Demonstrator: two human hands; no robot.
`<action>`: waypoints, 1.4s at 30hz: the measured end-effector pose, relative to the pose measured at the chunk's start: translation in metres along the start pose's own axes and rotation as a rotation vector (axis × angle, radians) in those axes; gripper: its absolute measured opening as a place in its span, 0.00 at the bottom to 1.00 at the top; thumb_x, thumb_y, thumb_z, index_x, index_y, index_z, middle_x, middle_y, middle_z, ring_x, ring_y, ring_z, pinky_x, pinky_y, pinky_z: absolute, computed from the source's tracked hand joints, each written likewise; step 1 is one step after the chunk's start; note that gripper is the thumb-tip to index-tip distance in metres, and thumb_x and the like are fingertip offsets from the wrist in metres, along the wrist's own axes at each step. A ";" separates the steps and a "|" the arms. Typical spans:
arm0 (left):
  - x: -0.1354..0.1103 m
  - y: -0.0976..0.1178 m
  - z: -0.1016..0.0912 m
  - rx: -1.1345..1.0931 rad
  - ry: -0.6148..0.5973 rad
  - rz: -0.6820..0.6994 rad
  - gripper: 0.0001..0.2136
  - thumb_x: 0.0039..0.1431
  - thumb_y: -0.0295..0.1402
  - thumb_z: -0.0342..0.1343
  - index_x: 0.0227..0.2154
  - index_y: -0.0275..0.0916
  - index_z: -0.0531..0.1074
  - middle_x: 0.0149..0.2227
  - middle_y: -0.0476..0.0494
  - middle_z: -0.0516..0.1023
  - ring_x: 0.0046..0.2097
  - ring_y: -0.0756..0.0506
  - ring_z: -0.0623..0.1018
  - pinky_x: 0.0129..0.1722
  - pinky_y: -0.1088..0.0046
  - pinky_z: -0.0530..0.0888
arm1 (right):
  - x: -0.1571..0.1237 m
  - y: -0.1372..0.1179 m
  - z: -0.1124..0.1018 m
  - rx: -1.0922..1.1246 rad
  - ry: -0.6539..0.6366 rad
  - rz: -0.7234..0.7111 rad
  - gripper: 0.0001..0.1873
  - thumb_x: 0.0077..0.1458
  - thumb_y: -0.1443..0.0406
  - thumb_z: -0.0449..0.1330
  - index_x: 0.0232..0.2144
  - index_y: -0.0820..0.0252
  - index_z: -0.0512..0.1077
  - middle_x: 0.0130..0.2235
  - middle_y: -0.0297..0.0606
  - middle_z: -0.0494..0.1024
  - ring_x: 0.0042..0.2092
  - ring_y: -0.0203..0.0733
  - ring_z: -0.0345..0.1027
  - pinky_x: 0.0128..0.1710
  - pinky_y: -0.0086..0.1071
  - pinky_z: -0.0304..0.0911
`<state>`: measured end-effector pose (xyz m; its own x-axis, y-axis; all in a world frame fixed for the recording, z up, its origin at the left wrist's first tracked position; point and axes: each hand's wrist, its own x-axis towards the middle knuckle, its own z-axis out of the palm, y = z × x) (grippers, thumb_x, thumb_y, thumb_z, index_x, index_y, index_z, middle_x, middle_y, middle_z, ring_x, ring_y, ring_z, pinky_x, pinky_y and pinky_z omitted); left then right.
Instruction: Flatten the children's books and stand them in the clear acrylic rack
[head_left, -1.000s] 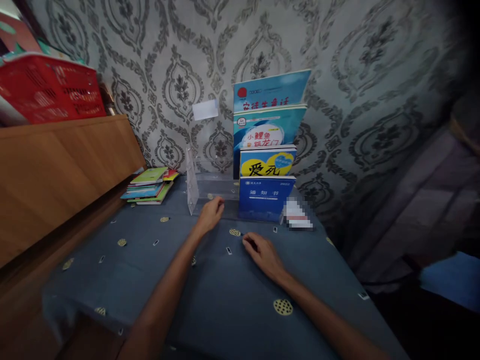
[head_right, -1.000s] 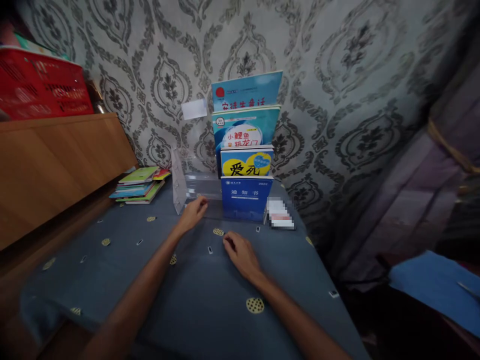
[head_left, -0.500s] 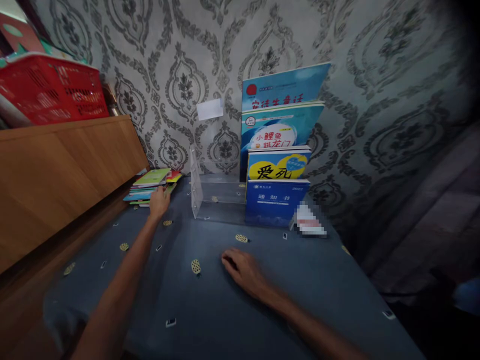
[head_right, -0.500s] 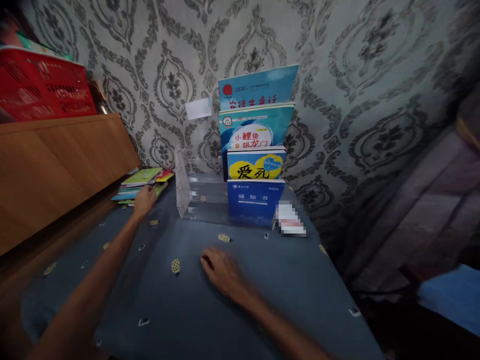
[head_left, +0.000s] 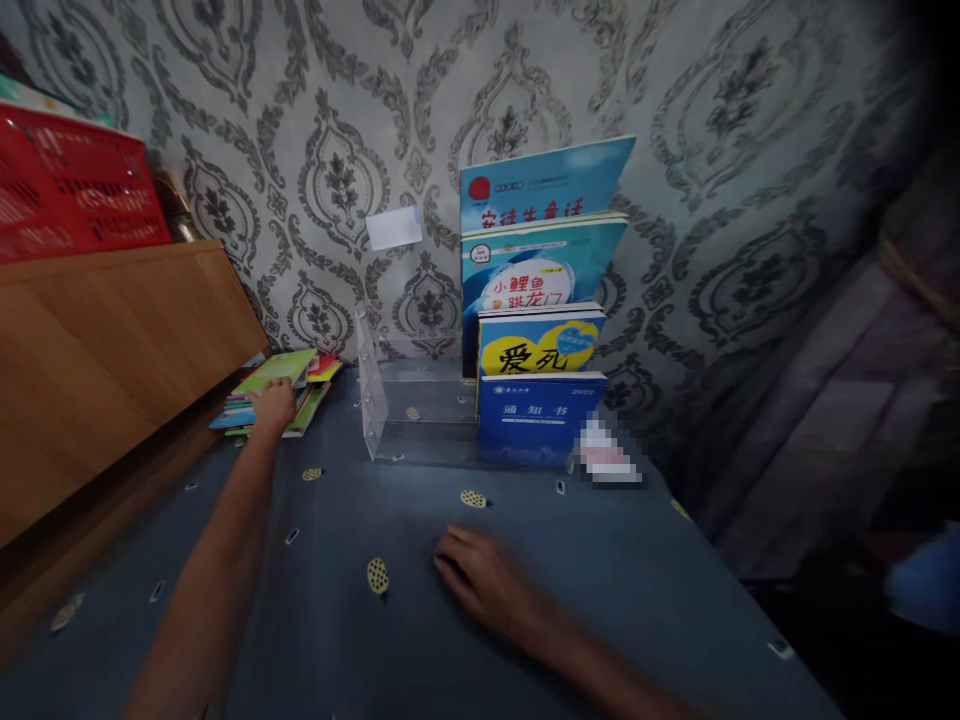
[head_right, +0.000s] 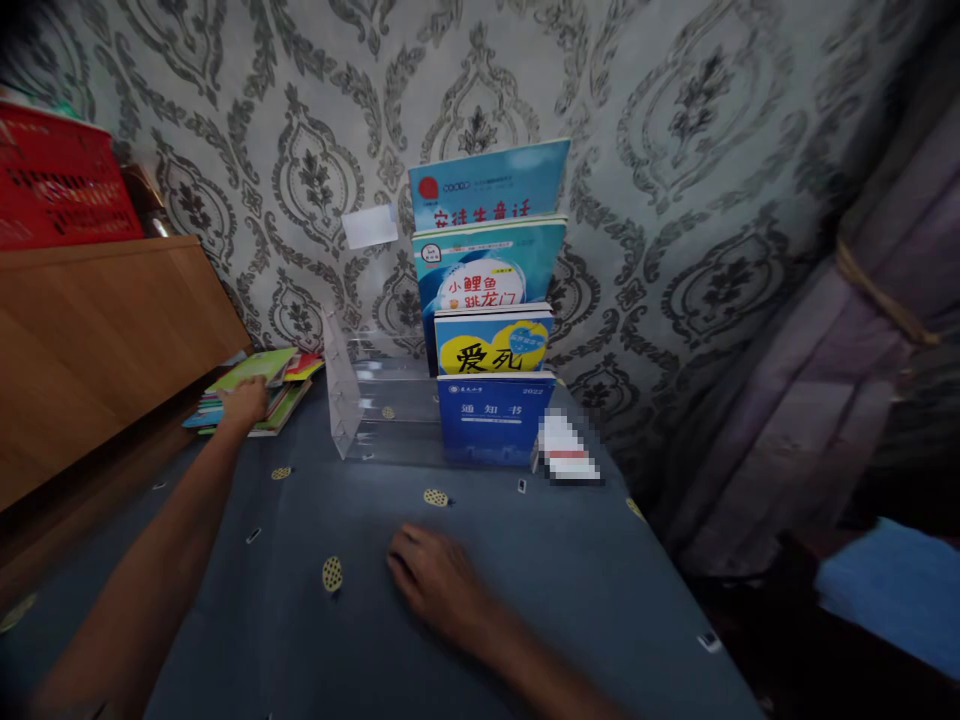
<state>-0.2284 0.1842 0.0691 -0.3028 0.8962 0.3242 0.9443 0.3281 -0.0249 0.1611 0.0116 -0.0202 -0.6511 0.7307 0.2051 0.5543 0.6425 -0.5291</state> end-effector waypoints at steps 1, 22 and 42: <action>0.003 -0.002 0.000 0.022 -0.012 0.007 0.19 0.60 0.20 0.43 0.51 0.31 0.70 0.54 0.20 0.74 0.58 0.26 0.72 0.58 0.30 0.56 | 0.000 0.000 0.000 0.001 0.000 0.001 0.10 0.65 0.69 0.53 0.33 0.58 0.71 0.37 0.39 0.76 0.37 0.41 0.71 0.37 0.32 0.62; -0.006 -0.017 -0.007 0.207 0.126 0.009 0.22 0.64 0.28 0.41 0.58 0.29 0.67 0.57 0.19 0.71 0.59 0.27 0.70 0.54 0.45 0.67 | 0.000 0.003 0.004 0.013 -0.005 0.023 0.10 0.66 0.68 0.53 0.34 0.60 0.72 0.37 0.39 0.75 0.37 0.40 0.70 0.38 0.31 0.62; -0.021 -0.022 -0.016 0.315 0.043 0.258 0.19 0.61 0.24 0.42 0.49 0.30 0.75 0.49 0.21 0.78 0.55 0.27 0.73 0.55 0.45 0.62 | 0.000 0.003 0.001 -0.011 0.008 -0.006 0.10 0.66 0.69 0.53 0.33 0.60 0.73 0.37 0.40 0.77 0.36 0.40 0.71 0.36 0.31 0.60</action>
<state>-0.2404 0.1533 0.0776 -0.0491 0.9501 0.3082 0.9009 0.1753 -0.3969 0.1622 0.0131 -0.0223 -0.6503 0.7287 0.2147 0.5565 0.6493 -0.5184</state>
